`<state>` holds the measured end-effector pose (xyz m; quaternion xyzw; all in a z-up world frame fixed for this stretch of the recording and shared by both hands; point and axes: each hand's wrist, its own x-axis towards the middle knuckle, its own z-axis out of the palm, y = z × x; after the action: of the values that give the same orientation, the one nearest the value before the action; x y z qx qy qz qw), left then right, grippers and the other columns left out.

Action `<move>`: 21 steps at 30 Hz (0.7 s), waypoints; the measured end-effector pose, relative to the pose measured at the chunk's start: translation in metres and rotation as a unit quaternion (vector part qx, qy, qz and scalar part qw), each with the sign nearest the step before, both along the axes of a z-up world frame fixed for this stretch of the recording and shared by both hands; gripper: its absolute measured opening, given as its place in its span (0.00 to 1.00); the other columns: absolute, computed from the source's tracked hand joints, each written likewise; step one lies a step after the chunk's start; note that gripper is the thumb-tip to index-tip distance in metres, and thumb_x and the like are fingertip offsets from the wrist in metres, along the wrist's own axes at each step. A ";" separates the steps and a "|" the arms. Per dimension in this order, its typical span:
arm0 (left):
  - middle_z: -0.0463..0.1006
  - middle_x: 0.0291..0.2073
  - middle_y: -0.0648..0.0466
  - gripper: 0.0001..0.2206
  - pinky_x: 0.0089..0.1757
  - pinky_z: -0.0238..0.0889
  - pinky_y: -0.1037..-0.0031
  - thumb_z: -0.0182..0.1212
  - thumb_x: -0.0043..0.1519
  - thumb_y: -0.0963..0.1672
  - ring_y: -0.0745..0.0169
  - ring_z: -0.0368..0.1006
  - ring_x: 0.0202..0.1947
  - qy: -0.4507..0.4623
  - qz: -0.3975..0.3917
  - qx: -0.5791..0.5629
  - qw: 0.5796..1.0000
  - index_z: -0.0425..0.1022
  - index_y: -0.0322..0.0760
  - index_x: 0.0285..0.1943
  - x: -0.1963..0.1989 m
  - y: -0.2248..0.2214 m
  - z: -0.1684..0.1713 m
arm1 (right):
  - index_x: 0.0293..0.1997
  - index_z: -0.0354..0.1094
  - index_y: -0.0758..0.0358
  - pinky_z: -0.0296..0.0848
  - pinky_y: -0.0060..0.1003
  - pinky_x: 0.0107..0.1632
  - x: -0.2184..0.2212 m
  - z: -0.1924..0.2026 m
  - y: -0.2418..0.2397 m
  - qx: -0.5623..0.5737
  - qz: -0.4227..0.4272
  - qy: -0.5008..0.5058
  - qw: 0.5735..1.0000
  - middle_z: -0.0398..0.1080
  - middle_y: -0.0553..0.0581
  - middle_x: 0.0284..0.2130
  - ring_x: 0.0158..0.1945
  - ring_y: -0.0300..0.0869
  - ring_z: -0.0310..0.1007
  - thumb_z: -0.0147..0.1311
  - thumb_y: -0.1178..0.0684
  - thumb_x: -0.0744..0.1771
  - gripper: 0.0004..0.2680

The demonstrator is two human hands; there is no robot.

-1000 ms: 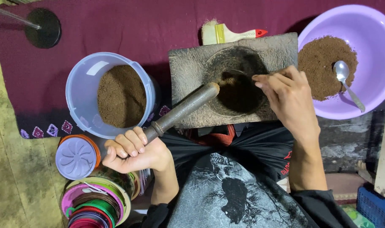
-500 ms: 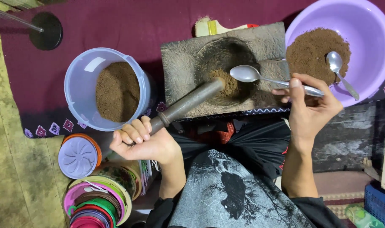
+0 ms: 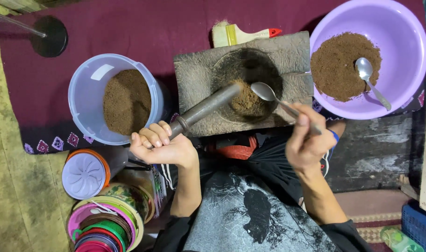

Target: Grinding brown powder in a stone mortar using a wooden pestle and a spoon to prepare ingredients.

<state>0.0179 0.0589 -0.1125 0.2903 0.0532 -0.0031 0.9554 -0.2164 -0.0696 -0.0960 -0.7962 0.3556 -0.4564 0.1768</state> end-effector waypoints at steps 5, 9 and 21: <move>0.52 0.09 0.65 0.19 0.21 0.49 0.79 0.45 0.67 0.44 0.75 0.48 0.08 -0.016 0.003 -0.007 1.000 0.53 0.53 0.19 -0.009 -0.007 0.005 | 0.42 0.71 0.71 0.78 0.42 0.41 0.023 -0.005 0.006 -0.018 0.027 -0.062 0.998 0.80 0.66 0.33 0.36 0.57 0.82 0.43 0.60 0.73 0.09; 0.53 0.09 0.65 0.19 0.21 0.50 0.80 0.44 0.67 0.44 0.75 0.49 0.08 -0.044 -0.016 -0.035 0.998 0.54 0.53 0.19 -0.006 -0.014 0.005 | 0.41 0.68 0.73 0.77 0.44 0.45 0.044 0.001 0.001 -0.035 0.046 -0.091 0.994 0.79 0.68 0.36 0.40 0.60 0.82 0.41 0.61 0.73 0.08; 0.55 0.10 0.64 0.17 0.22 0.52 0.78 0.42 0.67 0.45 0.73 0.51 0.09 -0.084 -0.080 -0.047 0.992 0.55 0.53 0.21 0.007 -0.010 -0.019 | 0.45 0.67 0.73 0.74 0.49 0.50 0.035 0.015 -0.012 0.000 0.049 -0.029 0.998 0.75 0.67 0.37 0.47 0.62 0.80 0.43 0.63 0.74 0.06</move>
<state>0.0251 0.0487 -0.1313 0.2479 -0.0505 -0.0583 0.9657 -0.1816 -0.0818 -0.0814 -0.7991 0.3112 -0.4700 0.2093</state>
